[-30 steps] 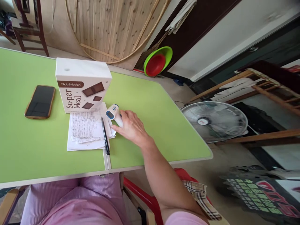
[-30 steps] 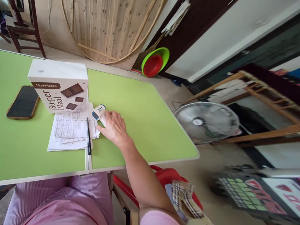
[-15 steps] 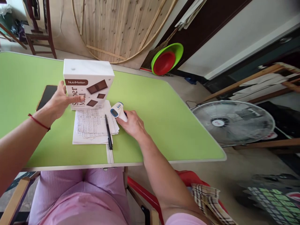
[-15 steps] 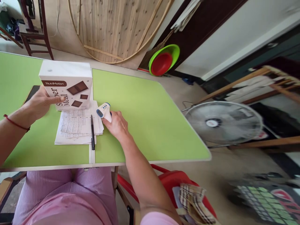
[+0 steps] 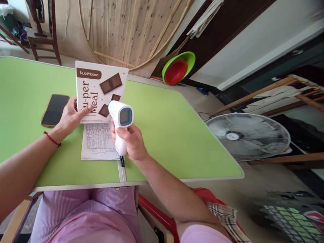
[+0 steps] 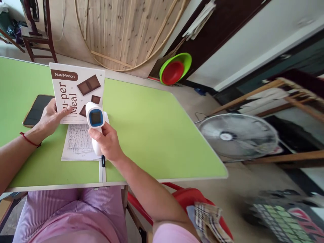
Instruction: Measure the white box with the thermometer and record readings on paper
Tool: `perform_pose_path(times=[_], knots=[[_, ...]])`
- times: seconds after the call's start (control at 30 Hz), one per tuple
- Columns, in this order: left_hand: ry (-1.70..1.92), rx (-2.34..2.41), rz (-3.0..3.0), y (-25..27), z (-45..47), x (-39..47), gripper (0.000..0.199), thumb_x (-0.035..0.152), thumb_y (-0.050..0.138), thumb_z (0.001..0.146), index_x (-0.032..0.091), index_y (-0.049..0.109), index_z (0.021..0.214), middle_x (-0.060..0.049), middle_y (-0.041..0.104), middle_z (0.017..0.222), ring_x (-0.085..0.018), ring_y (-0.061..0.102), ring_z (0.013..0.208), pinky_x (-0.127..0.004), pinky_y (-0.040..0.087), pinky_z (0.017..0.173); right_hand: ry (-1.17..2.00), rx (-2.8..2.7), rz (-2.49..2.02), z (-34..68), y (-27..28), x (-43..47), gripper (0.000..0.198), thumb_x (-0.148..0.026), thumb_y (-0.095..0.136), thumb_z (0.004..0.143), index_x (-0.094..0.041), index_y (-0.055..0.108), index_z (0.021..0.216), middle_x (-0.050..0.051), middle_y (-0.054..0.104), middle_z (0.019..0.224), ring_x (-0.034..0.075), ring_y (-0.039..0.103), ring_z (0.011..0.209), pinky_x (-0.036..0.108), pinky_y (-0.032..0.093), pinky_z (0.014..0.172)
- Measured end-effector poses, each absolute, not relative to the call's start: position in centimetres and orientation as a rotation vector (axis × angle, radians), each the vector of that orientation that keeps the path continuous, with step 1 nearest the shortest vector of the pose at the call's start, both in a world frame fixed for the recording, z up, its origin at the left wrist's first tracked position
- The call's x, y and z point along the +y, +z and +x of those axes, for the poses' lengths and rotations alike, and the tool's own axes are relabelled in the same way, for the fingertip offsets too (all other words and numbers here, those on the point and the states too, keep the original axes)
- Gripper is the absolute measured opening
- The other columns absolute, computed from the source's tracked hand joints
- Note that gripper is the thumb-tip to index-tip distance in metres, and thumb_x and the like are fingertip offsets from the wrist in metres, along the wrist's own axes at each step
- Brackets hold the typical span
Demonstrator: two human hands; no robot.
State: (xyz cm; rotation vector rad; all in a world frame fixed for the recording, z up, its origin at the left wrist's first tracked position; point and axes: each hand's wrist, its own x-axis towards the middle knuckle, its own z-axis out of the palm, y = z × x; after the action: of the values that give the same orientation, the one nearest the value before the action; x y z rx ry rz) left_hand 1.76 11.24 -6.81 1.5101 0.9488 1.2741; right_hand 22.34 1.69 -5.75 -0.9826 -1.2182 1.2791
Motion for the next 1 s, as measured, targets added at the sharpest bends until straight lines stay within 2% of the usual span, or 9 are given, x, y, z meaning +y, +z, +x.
perform_pose_path(times=[0.17, 0.43, 0.53, 0.7, 0.87, 1.0], knots=[[1.305, 1.113, 1.571, -7.1, 2.4, 10.3, 0.052, 0.059, 0.080, 0.075, 0.019, 0.064, 0.103, -0.008, 0.071, 0.108, -0.031, 0.066, 0.101, -0.044, 0.056, 0.087, 1.336, -1.119, -1.059, 21.7, -7.2, 1.6, 0.037, -0.053, 0.072, 0.068, -0.021, 0.058, 0.083, -0.003, 0.054, 0.070, 0.011, 0.046, 0.059, 0.027, 0.037, 0.053], [1.263, 1.132, 1.630, -7.5, 2.2, 11.0, 0.053, 0.063, 0.078, 0.074, 0.021, 0.065, 0.103, -0.007, 0.071, 0.105, -0.032, 0.067, 0.097, -0.045, 0.057, 0.085, 1.363, -1.086, -1.087, 21.5, -8.0, 2.1, 0.036, -0.051, 0.073, 0.069, -0.020, 0.060, 0.082, -0.002, 0.054, 0.072, 0.011, 0.047, 0.061, 0.026, 0.037, 0.053], [1.245, 1.111, 1.618, -7.4, 2.3, 11.0, 0.056, 0.063, 0.082, 0.069, 0.020, 0.065, 0.101, -0.008, 0.071, 0.104, -0.033, 0.067, 0.099, -0.047, 0.056, 0.086, 1.413, -1.070, -1.076, 21.2, -7.9, 2.1, 0.037, -0.051, 0.074, 0.068, -0.021, 0.060, 0.083, -0.002, 0.055, 0.072, 0.011, 0.047, 0.060, 0.027, 0.038, 0.054], [1.185, 1.010, 1.573, -7.4, 2.1, 11.2, 0.062, 0.052, 0.092, 0.059, 0.020, 0.063, 0.103, -0.007, 0.072, 0.103, -0.033, 0.067, 0.100, -0.045, 0.057, 0.087, 1.456, -1.012, -1.056, 20.9, -8.1, 2.1, 0.046, -0.055, 0.075, 0.064, -0.022, 0.063, 0.093, -0.002, 0.057, 0.070, 0.012, 0.050, 0.061, 0.028, 0.042, 0.056], [1.141, 1.042, 1.644, -7.2, 1.9, 11.2, 0.060, 0.053, 0.090, 0.062, 0.020, 0.063, 0.105, -0.006, 0.072, 0.105, -0.033, 0.067, 0.101, -0.043, 0.057, 0.087, 1.367, -1.094, -1.113, 21.1, -8.8, 2.1, 0.042, -0.056, 0.075, 0.069, -0.022, 0.065, 0.091, -0.002, 0.059, 0.073, 0.012, 0.052, 0.064, 0.029, 0.045, 0.060], [1.142, 1.067, 1.677, -7.2, 1.9, 11.1, 0.059, 0.055, 0.089, 0.064, 0.021, 0.063, 0.104, -0.005, 0.071, 0.107, -0.032, 0.066, 0.102, -0.043, 0.055, 0.088, 1.392, -1.058, -1.087, 21.1, -9.0, 2.0, 0.045, -0.055, 0.078, 0.067, -0.021, 0.067, 0.094, -0.002, 0.061, 0.074, 0.011, 0.054, 0.063, 0.028, 0.046, 0.060]])
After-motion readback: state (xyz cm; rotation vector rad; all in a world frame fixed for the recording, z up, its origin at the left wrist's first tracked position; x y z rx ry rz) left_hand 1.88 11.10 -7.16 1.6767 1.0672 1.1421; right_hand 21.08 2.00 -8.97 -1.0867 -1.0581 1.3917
